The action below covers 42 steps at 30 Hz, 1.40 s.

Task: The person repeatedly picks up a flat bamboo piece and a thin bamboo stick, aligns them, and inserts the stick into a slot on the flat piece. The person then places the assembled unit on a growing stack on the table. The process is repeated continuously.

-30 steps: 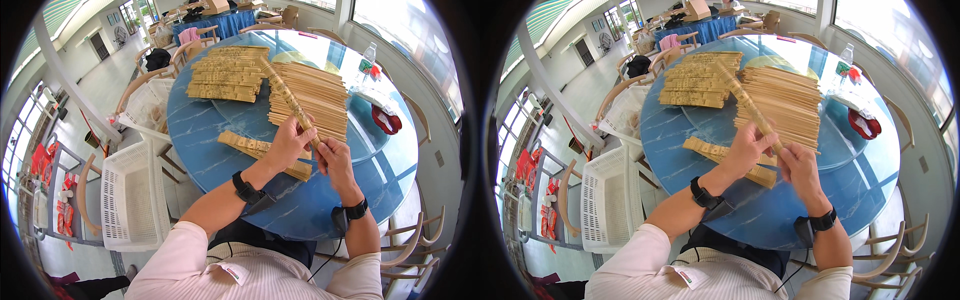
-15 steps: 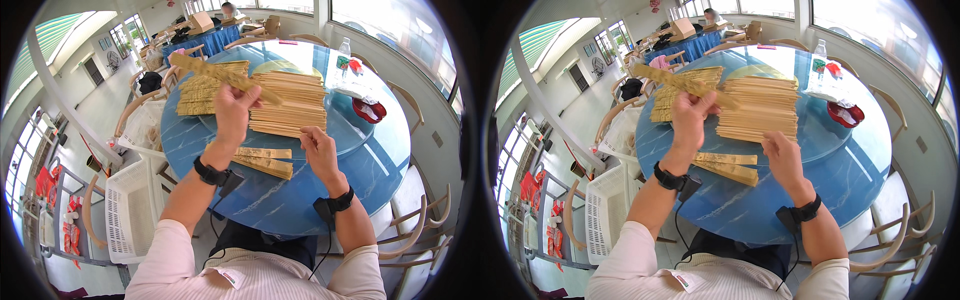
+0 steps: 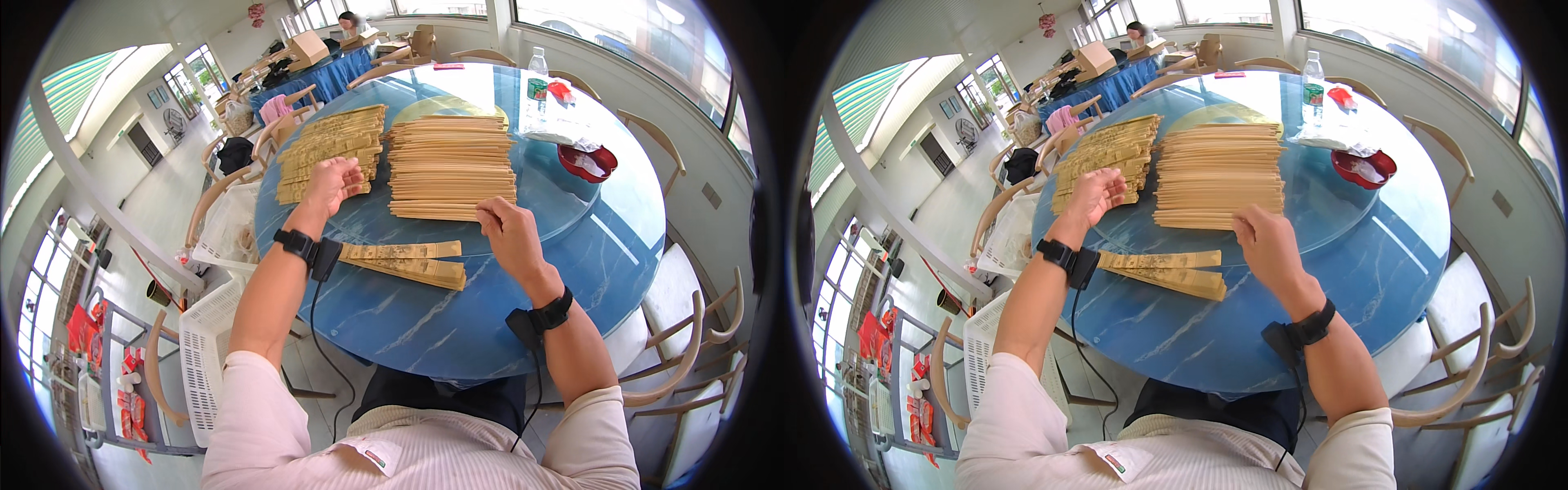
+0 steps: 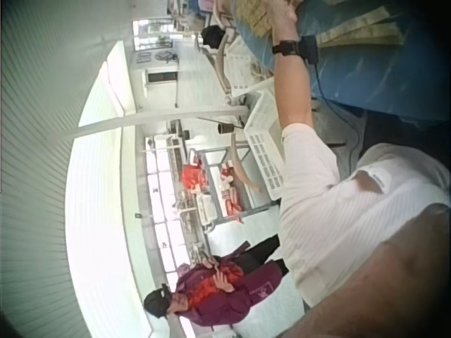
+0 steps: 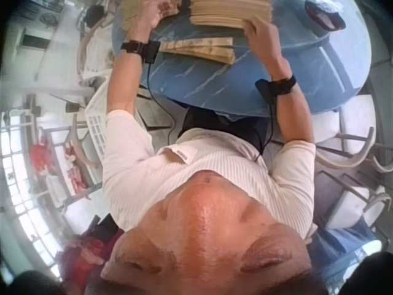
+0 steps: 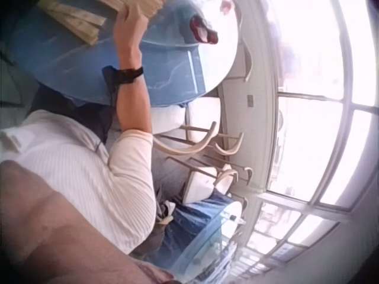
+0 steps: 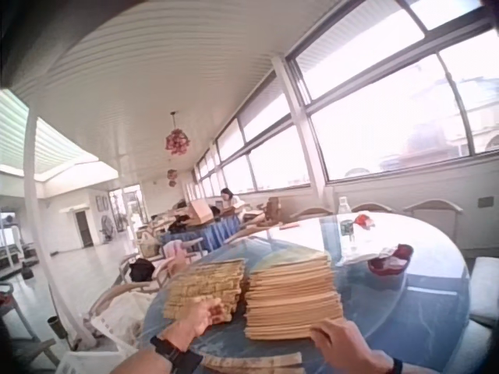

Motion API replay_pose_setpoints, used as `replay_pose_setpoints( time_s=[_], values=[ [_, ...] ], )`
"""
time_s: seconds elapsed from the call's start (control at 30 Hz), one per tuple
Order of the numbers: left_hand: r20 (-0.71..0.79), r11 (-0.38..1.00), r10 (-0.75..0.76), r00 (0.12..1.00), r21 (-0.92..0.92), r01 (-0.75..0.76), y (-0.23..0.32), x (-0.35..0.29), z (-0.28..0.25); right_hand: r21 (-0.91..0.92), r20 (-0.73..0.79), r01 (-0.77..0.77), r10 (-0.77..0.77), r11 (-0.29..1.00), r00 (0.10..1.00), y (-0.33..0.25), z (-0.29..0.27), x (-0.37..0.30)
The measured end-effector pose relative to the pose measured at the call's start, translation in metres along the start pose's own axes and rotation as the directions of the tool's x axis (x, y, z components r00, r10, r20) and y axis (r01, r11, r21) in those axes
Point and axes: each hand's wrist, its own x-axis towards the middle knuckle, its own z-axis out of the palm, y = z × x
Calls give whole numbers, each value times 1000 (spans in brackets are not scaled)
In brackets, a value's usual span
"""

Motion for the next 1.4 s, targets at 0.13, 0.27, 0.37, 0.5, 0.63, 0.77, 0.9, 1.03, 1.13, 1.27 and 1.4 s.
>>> replay_pose_setpoints(
  time_s=[0.13,0.27,0.37,0.5,0.63,0.77,0.9,1.03,1.13,1.27,1.4],
  values=[
    [68,971,50,996,232,-64,10,-39,29,-50,-37,-1,-1,999,999,10,-2,0],
    [195,823,142,970,521,-225,11,-58,36,-116,-96,8,-20,993,995,17,-6,2],
    [338,669,134,932,663,-336,9,-66,40,-125,-169,-71,49,990,984,18,-14,10],
    [482,431,113,869,764,-480,-8,-72,62,-168,-234,-112,71,979,970,29,-27,10],
    [518,224,195,833,803,-552,-28,-64,69,-340,-201,-180,116,923,973,38,-43,18],
    [534,169,184,826,810,-561,-35,-58,70,-514,-44,-342,374,787,926,44,-61,18],
    [538,129,186,822,816,-563,-38,-56,71,-568,-15,-386,460,727,888,46,-61,16],
    [531,159,190,826,813,-560,-41,-51,70,-606,26,-348,455,715,890,50,-53,15],
    [546,168,203,813,798,-578,-43,-51,67,-329,56,-387,427,861,903,50,-44,16],
    [540,154,169,825,812,-563,-39,-51,66,-443,-13,-313,343,840,939,64,-47,14],
    [559,104,155,815,811,-576,-38,-53,60,-505,49,-306,380,807,924,70,-46,15]
  ],
)
